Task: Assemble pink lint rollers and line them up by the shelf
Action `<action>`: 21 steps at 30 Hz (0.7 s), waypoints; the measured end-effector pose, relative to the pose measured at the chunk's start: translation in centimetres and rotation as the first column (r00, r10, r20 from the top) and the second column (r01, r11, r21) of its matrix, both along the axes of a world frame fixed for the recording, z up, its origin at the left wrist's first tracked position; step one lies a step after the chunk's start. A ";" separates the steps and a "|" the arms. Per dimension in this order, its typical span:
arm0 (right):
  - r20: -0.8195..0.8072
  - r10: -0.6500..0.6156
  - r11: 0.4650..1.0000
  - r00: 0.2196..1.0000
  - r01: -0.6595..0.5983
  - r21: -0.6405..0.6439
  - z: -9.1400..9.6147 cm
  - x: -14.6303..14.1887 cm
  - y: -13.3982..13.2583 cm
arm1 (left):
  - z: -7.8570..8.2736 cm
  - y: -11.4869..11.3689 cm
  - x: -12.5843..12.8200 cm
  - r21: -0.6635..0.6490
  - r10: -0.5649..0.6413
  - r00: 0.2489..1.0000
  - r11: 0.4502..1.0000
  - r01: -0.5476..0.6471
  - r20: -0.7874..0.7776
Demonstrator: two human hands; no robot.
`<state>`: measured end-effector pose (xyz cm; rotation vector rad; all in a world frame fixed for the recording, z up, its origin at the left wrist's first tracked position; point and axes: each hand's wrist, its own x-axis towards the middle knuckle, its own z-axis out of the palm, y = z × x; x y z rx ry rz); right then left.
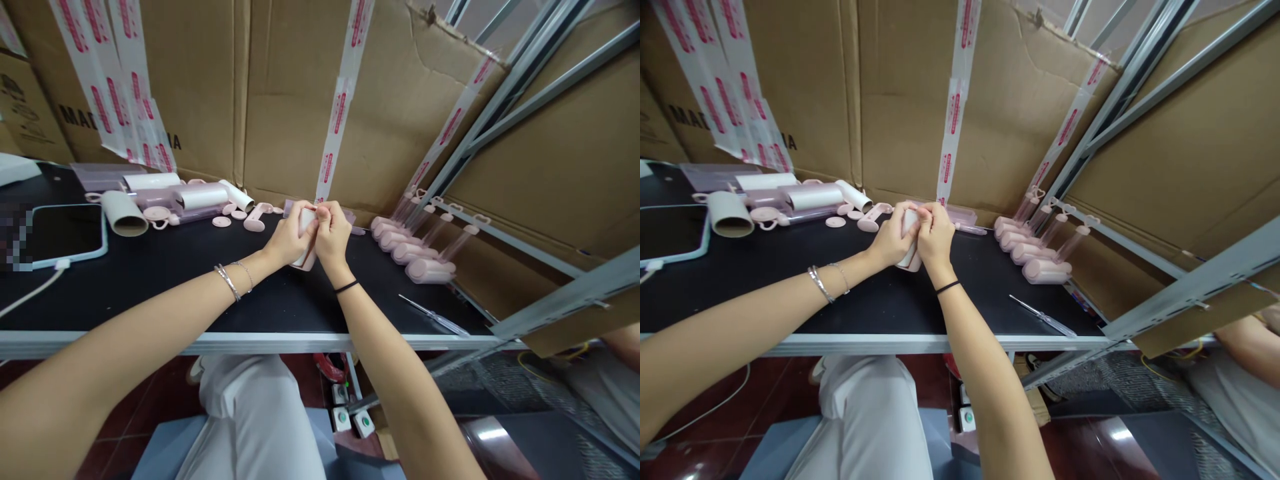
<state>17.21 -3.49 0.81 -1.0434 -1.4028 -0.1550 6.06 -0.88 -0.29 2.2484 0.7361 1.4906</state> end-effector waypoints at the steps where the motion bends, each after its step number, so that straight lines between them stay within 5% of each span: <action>1: -0.021 -0.006 1.000 1.000 0.006 -0.025 0.1 0.0 -0.1 | 0.0 0.0 0.0 0.000 -0.007 1.000 1.000 0.007 0.003; 12: -0.031 0.291 0.948 0.956 -0.293 -0.126 -0.6 1.0 1.2 | -0.9 1.7 -0.6 -0.049 -0.024 0.996 0.999 0.020 -0.088; 21: -0.073 0.356 0.921 0.932 -0.363 -0.139 -0.9 1.1 1.4 | -0.6 1.2 -0.4 -0.050 -0.003 0.990 0.999 -0.004 -0.141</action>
